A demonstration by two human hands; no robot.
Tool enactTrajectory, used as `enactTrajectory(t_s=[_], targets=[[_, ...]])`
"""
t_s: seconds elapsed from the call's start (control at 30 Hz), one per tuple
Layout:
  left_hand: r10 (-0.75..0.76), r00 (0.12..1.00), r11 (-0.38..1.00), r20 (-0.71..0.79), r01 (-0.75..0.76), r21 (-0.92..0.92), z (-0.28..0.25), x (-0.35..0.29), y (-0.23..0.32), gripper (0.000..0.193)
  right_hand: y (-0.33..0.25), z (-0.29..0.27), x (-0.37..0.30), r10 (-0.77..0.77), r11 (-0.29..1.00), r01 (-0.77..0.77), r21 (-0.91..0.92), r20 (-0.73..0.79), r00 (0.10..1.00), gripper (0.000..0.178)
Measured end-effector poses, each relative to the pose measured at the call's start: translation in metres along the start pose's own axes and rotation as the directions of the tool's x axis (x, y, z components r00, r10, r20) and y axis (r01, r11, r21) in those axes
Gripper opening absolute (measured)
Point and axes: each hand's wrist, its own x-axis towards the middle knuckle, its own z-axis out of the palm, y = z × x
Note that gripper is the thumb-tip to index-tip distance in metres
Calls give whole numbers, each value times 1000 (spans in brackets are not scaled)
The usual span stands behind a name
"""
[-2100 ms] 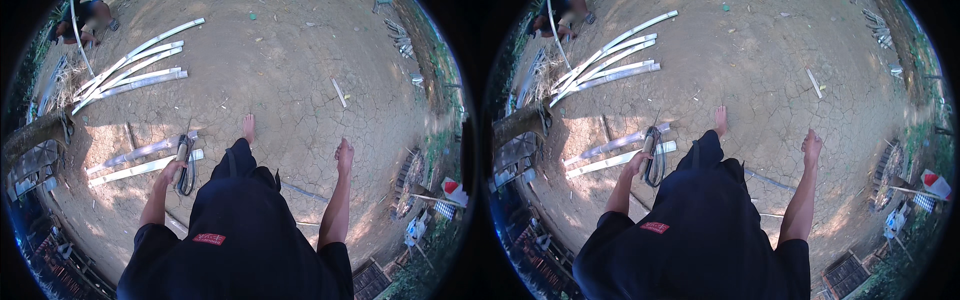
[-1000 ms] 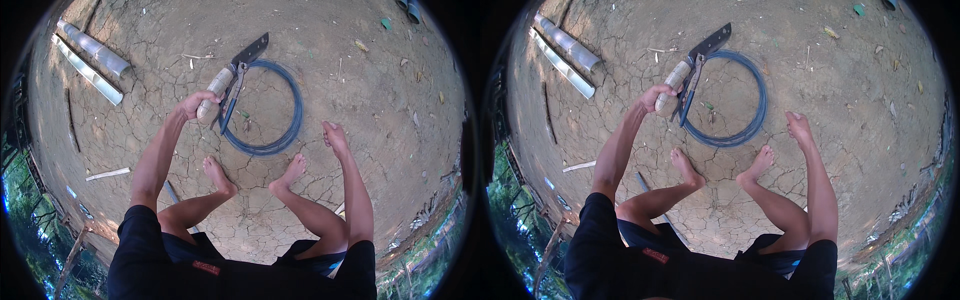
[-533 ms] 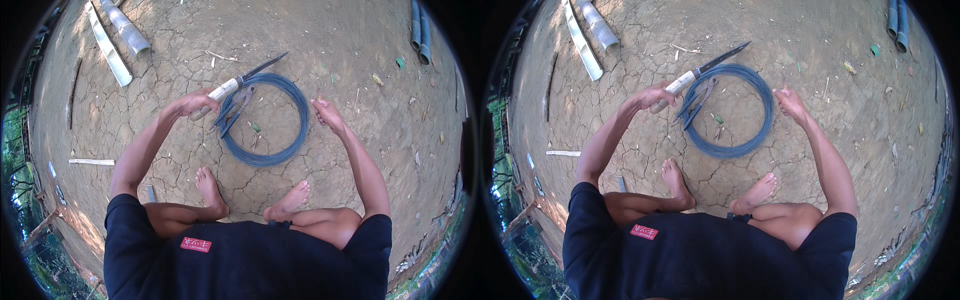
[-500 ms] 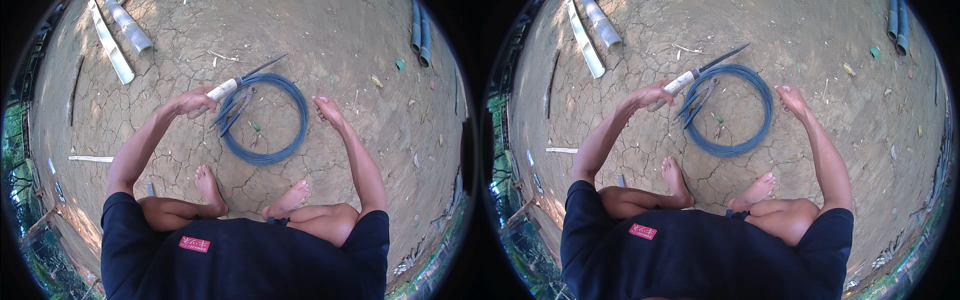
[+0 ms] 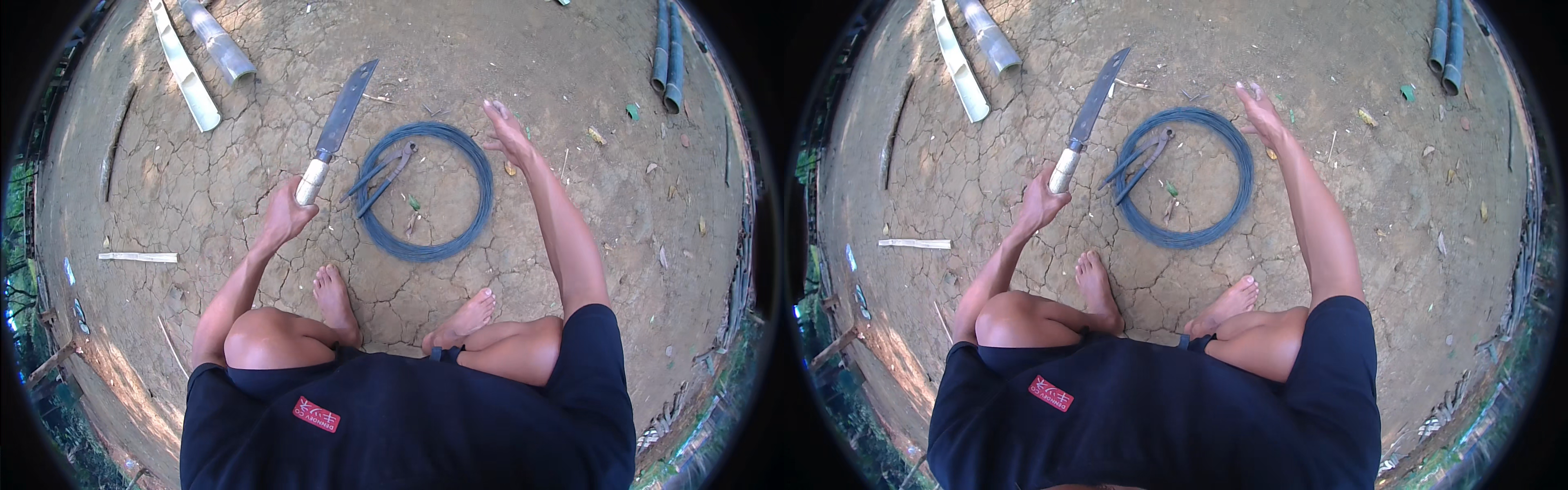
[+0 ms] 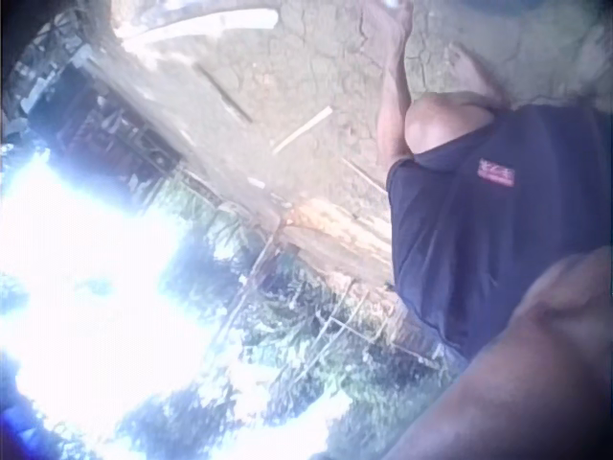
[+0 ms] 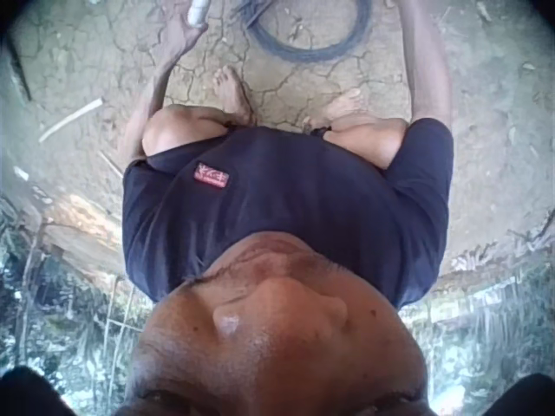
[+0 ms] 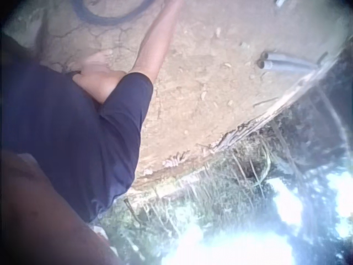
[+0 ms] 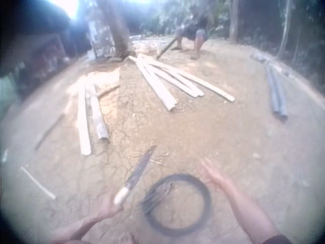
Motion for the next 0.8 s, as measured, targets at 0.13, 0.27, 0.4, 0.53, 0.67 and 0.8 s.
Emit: enactTrajectory(t_s=[0.13,0.27,0.4,0.53,0.67,0.8], targets=[[-92,994,996,-52,91,-20,32,-4,-41,46,26,23,-41,75,980,-20,-200,268,961,57],[-192,980,981,-58,192,-10,67,-1,-64,49,71,107,-73,243,936,-68,-346,493,835,52],[-180,981,977,-68,170,-129,96,6,-82,48,108,203,-84,232,969,-242,53,152,961,39],[-259,966,926,8,251,-281,91,5,-76,45,107,251,-75,187,965,-192,181,46,981,33],[-216,974,835,74,223,-502,100,5,-104,39,102,249,-76,59,905,-68,419,35,998,27],[-143,953,488,267,302,-819,87,3,-97,27,75,204,-83,159,772,-142,620,29,987,21]])
